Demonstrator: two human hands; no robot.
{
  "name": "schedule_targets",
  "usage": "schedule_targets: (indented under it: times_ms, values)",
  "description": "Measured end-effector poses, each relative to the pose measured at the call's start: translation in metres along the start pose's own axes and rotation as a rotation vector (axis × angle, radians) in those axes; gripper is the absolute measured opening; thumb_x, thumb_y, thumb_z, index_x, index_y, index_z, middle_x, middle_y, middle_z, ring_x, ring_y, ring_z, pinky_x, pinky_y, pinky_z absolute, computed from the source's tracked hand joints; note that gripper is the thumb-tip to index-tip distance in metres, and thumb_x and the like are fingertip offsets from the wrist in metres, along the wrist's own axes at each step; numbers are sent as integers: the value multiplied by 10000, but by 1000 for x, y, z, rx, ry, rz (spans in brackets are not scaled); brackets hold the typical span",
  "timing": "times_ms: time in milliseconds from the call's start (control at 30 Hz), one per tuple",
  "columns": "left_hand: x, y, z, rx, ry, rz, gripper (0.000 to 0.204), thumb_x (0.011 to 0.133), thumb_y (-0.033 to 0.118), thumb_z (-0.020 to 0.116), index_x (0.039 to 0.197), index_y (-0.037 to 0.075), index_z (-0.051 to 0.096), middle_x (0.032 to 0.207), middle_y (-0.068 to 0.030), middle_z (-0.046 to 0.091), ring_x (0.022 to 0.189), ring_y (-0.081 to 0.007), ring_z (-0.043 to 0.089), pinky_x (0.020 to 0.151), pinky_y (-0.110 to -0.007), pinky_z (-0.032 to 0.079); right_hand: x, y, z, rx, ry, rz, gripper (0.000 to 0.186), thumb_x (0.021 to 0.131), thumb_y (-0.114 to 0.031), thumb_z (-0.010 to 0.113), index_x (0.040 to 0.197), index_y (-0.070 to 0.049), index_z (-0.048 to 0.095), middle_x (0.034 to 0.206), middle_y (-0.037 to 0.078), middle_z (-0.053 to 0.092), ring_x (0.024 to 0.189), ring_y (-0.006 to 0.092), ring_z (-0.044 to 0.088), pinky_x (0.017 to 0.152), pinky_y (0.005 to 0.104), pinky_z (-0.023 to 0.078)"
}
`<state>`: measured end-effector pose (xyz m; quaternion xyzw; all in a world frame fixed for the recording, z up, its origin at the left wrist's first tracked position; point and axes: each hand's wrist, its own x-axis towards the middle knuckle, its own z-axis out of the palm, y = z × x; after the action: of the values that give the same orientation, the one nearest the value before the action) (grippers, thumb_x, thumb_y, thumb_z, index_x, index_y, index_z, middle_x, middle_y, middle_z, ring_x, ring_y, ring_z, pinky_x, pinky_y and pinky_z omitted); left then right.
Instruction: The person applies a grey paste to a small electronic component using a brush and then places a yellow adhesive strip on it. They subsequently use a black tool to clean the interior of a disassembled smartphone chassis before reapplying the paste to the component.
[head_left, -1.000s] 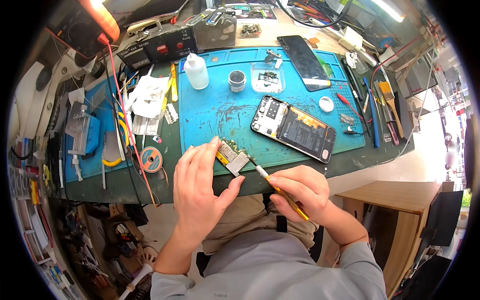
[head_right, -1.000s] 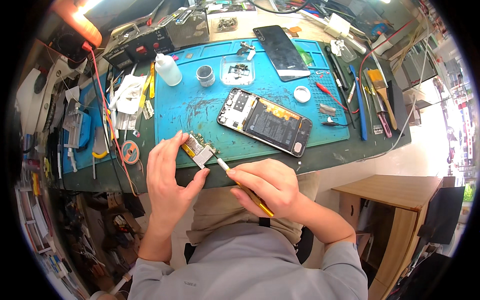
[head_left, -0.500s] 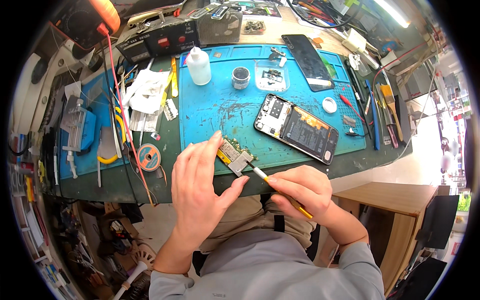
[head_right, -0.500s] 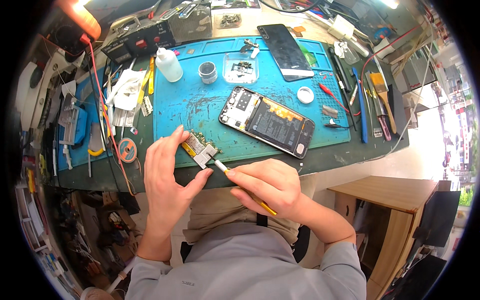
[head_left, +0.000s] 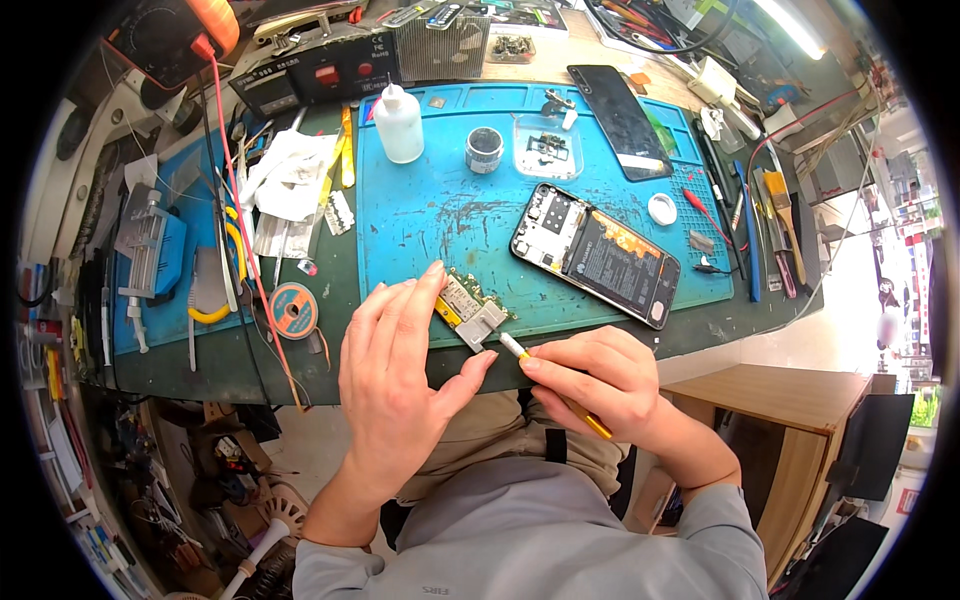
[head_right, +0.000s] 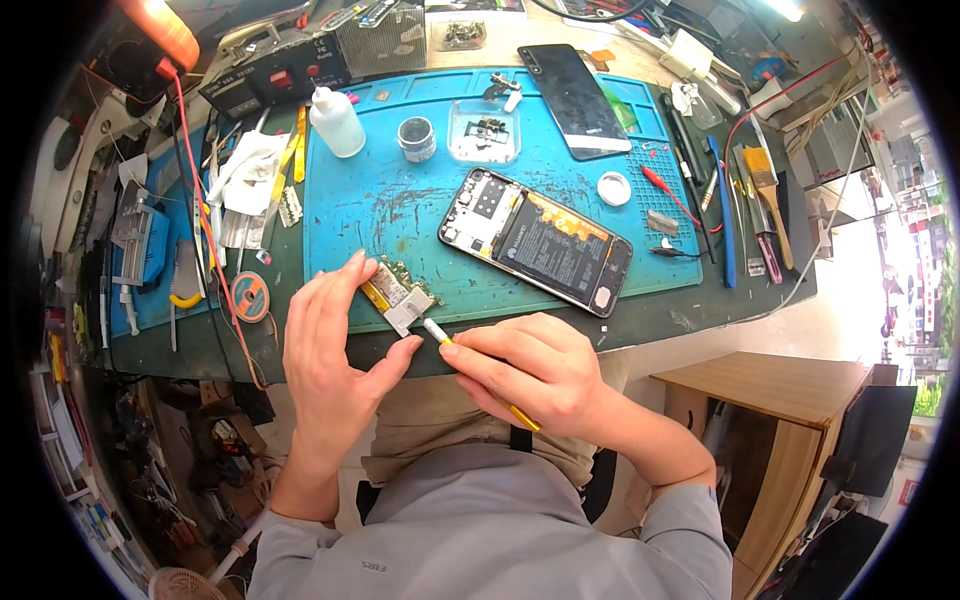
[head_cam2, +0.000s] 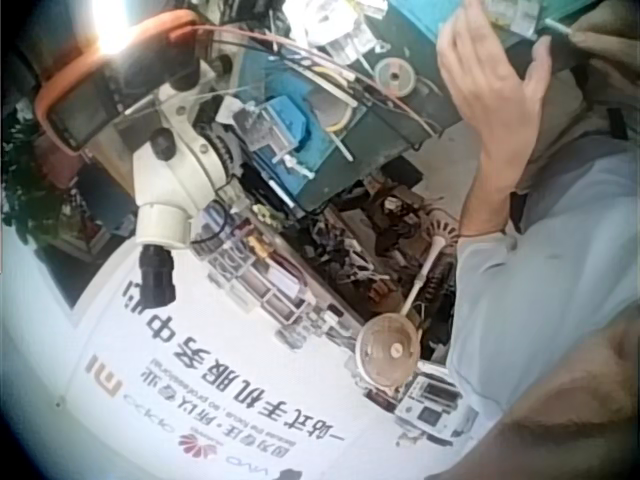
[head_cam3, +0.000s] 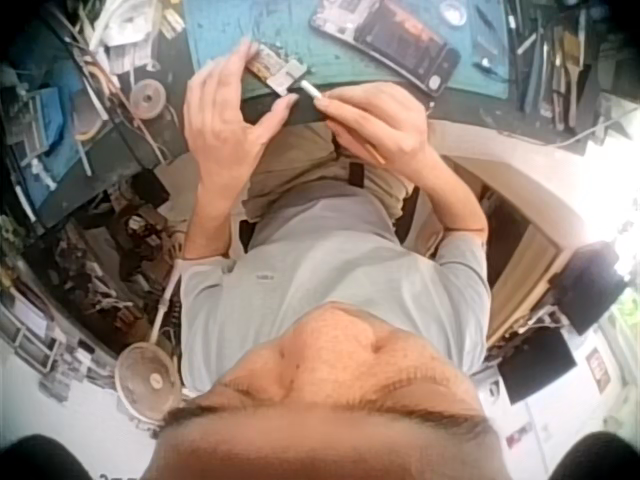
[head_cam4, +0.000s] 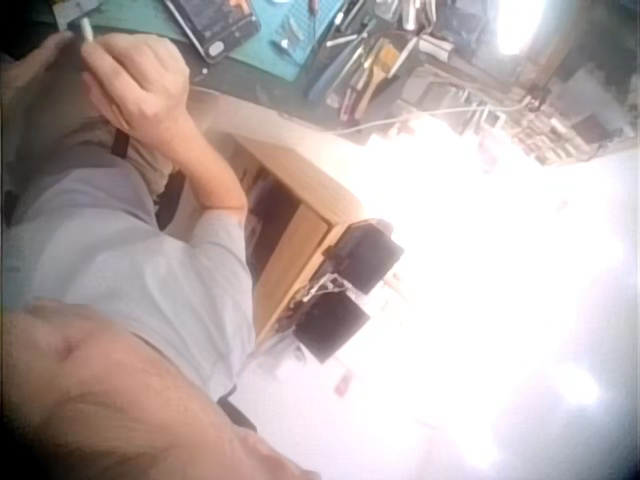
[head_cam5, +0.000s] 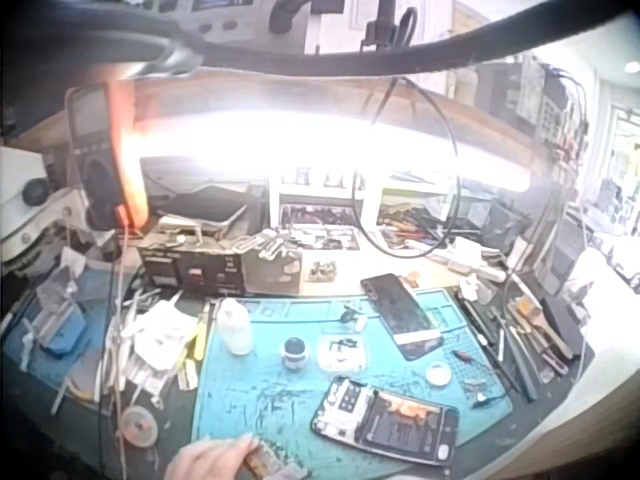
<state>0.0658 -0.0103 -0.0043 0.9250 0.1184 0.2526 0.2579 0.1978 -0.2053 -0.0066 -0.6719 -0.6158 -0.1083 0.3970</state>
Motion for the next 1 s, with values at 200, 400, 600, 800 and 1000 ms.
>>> schedule_targets:
  times_ms: [200,400,600,800,1000]
  values:
    - [-2,-1,1,0,8,-7,822,699,128,901,1440,15,562,1288,-97,694,1204,-347,587,1076,-466,459,-1,-1,3,-71,-3,-43,389,711,-24,851,1090,-69,775,1011,36,724,767,182,673,637,300,551]
    - [-2,0,1,-2,12,-12,812,703,130,902,1435,14,570,1292,-97,694,1207,-346,587,1075,-465,461,-2,0,4,-77,-1,-54,381,694,-16,844,1067,-66,788,1012,39,726,761,175,667,628,292,534]
    - [-2,-1,2,18,33,14,776,729,230,907,1409,14,600,1239,-137,675,1183,-354,607,1018,-472,501,-3,0,4,-77,-4,-73,385,700,-12,833,1079,-51,781,1016,49,713,771,183,659,619,298,538]
    - [-1,-1,3,21,41,31,769,732,225,905,1402,3,602,1226,-143,680,1172,-358,614,1029,-487,505,-5,2,2,-74,-10,-92,434,630,-9,823,1062,-46,797,1029,60,725,755,176,650,623,282,523]
    - [-1,-1,2,8,43,30,740,725,192,905,1377,-3,615,1246,-137,692,1180,-364,621,1064,-501,493,-8,2,0,-49,-26,-88,485,612,-33,801,1096,-12,776,1049,73,709,785,198,658,643,309,539]
